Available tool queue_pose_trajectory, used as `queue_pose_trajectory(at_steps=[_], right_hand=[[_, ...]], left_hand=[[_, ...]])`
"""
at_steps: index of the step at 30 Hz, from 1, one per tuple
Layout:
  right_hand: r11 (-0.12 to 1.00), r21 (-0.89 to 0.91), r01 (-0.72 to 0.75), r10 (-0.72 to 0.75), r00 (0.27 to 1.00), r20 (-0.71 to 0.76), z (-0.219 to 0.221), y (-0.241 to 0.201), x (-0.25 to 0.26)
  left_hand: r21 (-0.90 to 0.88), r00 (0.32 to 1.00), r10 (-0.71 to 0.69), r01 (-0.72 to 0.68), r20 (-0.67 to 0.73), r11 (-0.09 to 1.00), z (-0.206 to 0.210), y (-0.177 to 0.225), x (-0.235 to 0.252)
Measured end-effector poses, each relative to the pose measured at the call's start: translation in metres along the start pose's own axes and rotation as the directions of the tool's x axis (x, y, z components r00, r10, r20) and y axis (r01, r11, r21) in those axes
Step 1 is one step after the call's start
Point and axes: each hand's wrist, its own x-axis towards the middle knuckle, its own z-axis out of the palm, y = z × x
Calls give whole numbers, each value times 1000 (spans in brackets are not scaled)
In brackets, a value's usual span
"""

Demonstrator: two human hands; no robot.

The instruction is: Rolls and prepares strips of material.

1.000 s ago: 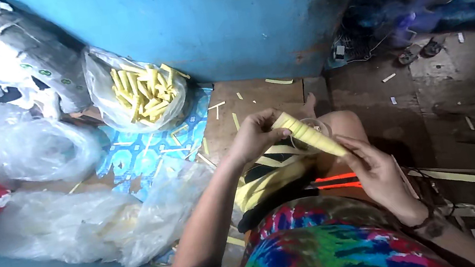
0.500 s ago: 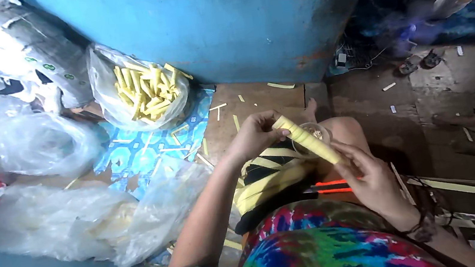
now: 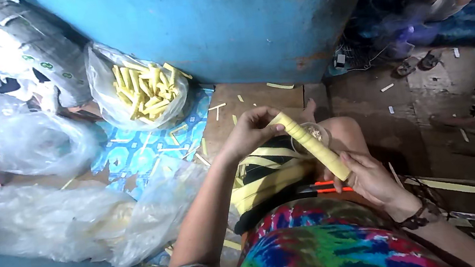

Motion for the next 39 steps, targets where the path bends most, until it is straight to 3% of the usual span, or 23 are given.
queue_pose_trajectory(at_steps=[4, 7, 9, 11, 13, 16, 17, 22, 24, 27, 30, 32, 34, 37, 39], right_hand=[[984, 135, -116, 91, 980, 175, -7, -1, 2], [954, 165, -250, 152, 878, 454, -14, -4, 10], [952, 75, -297, 212, 814, 541, -12, -9, 19], [941, -246, -232, 318, 854, 412, -12, -20, 30], [751, -626, -211, 373, 918, 138, -24, -26, 55], [474, -877, -79, 74, 996, -49, -52, -10, 97], [384, -921, -60, 30, 998, -52, -51, -8, 108], [-12, -999, -50, 132, 990, -52, -8, 35, 147], [-110, -993, -50, 135, 989, -64, -4, 51, 155], [-158, -987, -33, 123, 991, -53, -6, 60, 161], [-65, -998, -15, 53, 998, -18, -13, 63, 156], [143, -990, -2, 12, 1000, 0, -15, 52, 146], [422, -906, -31, 27, 999, -22, -14, 30, 130], [778, -627, -37, 18, 999, -38, -15, 4, 109], [905, -424, 47, -60, 998, -18, -4, -16, 94]], left_hand=[[-72, 995, 48, -55, -83, 996, 4, -14, 0], [-56, 988, 131, -136, -78, 989, 7, -23, -5], [-111, 993, 105, -110, -53, 988, 12, -29, -11], [-120, 996, 69, -74, -50, 990, 14, -40, -20], [-11, 988, 73, -76, -135, 997, 9, -46, -33], [303, 927, 220, -125, -305, 945, -3, -45, -56], [389, 894, 295, -153, -336, 908, -6, -43, -62], [593, 760, 527, -238, -379, 769, -5, -40, -74], [624, 734, 557, -235, -389, 745, -5, -41, -76], [636, 717, 569, -228, -403, 738, -9, -42, -80], [521, 715, 514, -242, -475, 818, -11, -44, -81], [306, 727, 388, -253, -566, 918, -11, -44, -79], [31, 765, 207, -238, -610, 971, -8, -43, -76], [-363, 893, -45, -136, -448, 922, 0, -42, -70], [-515, 970, -98, -32, -224, 856, 10, -42, -65]])
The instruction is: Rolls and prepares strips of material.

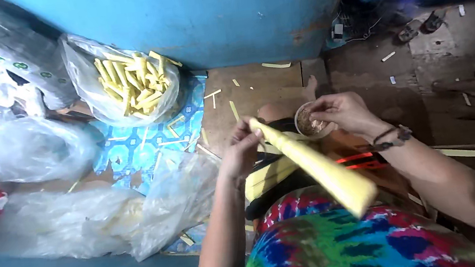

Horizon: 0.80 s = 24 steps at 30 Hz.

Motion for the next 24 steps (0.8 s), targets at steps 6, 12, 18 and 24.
queue_pose_trajectory(at_steps=[6, 12, 18, 24], right_hand=[[862, 402, 308, -326, 945, -25, 13, -48, -62], [840, 16, 542, -535, 833, -143, 24, -45, -86], [865, 66, 498, -483, 860, -162, 22, -49, -96], [896, 78, 437, -420, 891, -171, 26, -37, -95]], left_hand=[[-104, 832, -104, 189, 545, 976, 54, -11, -2], [-111, 819, -120, 218, 561, 970, 64, -14, -4], [-78, 794, -103, 186, 599, 979, 69, -12, -5], [-101, 805, -94, 187, 585, 977, 70, -15, -5]])
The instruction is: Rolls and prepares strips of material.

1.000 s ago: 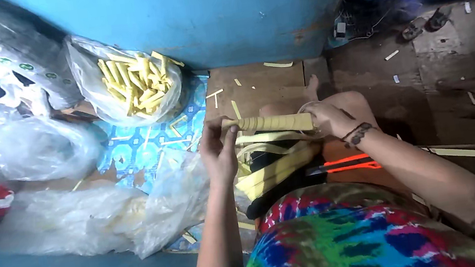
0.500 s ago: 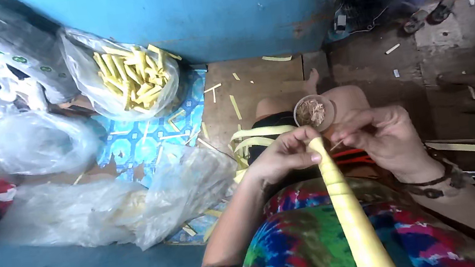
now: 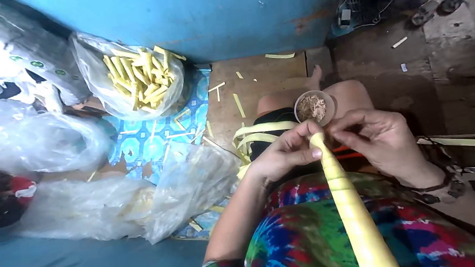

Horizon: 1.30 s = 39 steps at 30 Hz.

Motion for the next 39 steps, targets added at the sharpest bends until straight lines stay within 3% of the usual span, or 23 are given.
queue_pose_trajectory(at_steps=[3, 5, 8, 11, 16, 21, 29, 32, 36, 37, 39], right_hand=[[997, -57, 42, -37, 995, 94, -7, 1, -5], [993, -86, 86, -81, 995, 66, -10, 2, -6], [992, 98, 82, -82, 997, -3, -8, -10, -6], [962, 262, 72, -82, 996, 29, -2, -19, -3], [988, -50, 149, -149, 989, -13, 4, -7, -2], [990, -46, 132, -130, 991, 28, 1, -6, -4], [957, -215, 195, -190, 981, 40, 8, -11, -3], [953, -226, 203, -198, 979, 44, 8, -10, -2], [986, -131, 105, -92, 991, 99, -10, 5, 8], [984, -172, 54, -32, 991, 129, -16, 14, 10], [894, -439, -92, 210, 950, 230, -28, 40, 8]], left_hand=[[-6, 1000, 18, -18, -1, 1000, -2, -1, -3], [-10, 1000, 20, -20, -1, 1000, -2, 0, -2], [-21, 1000, 10, -10, -3, 1000, -2, 0, -1], [-18, 1000, 5, -5, 0, 1000, -2, 0, 0], [33, 999, -29, 30, -18, 999, 1, 2, -2], [37, 999, -37, 36, 14, 999, 2, 2, -3], [203, 999, -53, 53, -4, 978, 14, 8, -1], [186, 997, -76, 80, -25, 979, 15, 4, 1], [305, 991, -50, 86, -124, 948, 6, 10, 1], [388, 983, -13, 83, -181, 918, 0, 16, -3], [535, 950, 94, 83, -296, 841, -20, 36, -14]])
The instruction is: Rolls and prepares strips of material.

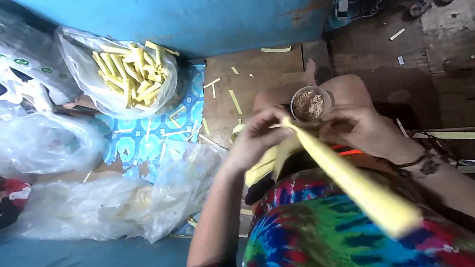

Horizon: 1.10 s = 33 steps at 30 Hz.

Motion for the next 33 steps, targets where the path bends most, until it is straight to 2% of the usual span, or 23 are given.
queue_pose_trajectory(at_steps=[1, 2, 3, 4, 6, 10, 13, 16, 18, 20, 22, 24, 30, 33], right_hand=[[983, -144, -115, 136, 980, 144, 4, 15, -1], [942, -286, -175, 260, 921, 291, 9, 30, -2], [901, -395, -177, 339, 856, 390, 16, 42, -4], [878, -452, -159, 369, 827, 425, 22, 50, -7], [874, -459, -158, 366, 836, 409, 21, 52, -10], [927, -322, -195, 300, 899, 320, 4, 35, -4], [927, -319, -198, 284, 925, 252, 0, 21, 12], [935, -327, -135, 205, 960, 191, 11, 9, 27], [946, -320, -59, 103, 987, 122, 20, 3, 35], [945, -327, 17, -6, 999, 37, 29, -4, 45], [934, -348, 77, -93, 995, -30, 33, -13, 55], [924, -361, 128, -167, 983, -80, 35, -25, 62], [870, -379, 316, -396, 906, -153, 35, -65, 68], [868, -383, 316, -380, 920, -102, 42, -70, 70]], left_hand=[[64, 994, 13, -6, -106, 998, -17, 1, -1], [117, 976, 25, 0, -218, 993, -32, 2, -2], [158, 944, 54, -2, -325, 987, -46, 0, -2], [194, 903, 80, 4, -421, 981, -55, -2, -3], [264, 813, 161, -9, -560, 964, -65, -6, -6], [413, 654, 286, 43, -700, 910, -54, -17, -12], [342, 576, 263, 30, -774, 939, -38, -30, -11], [173, 603, 154, -28, -783, 985, -27, -34, -7], [84, 583, 110, -71, -805, 994, -20, -33, -1], [-47, 584, 1, -67, -812, 997, -16, -29, 0], [-176, 669, -116, -23, -734, 984, -17, -22, -2], [-252, 738, -158, -17, -656, 967, -16, -13, -4], [-353, 797, -133, -106, -589, 929, -5, 11, -11], [-391, 860, -179, -26, -479, 920, 9, 16, -11]])
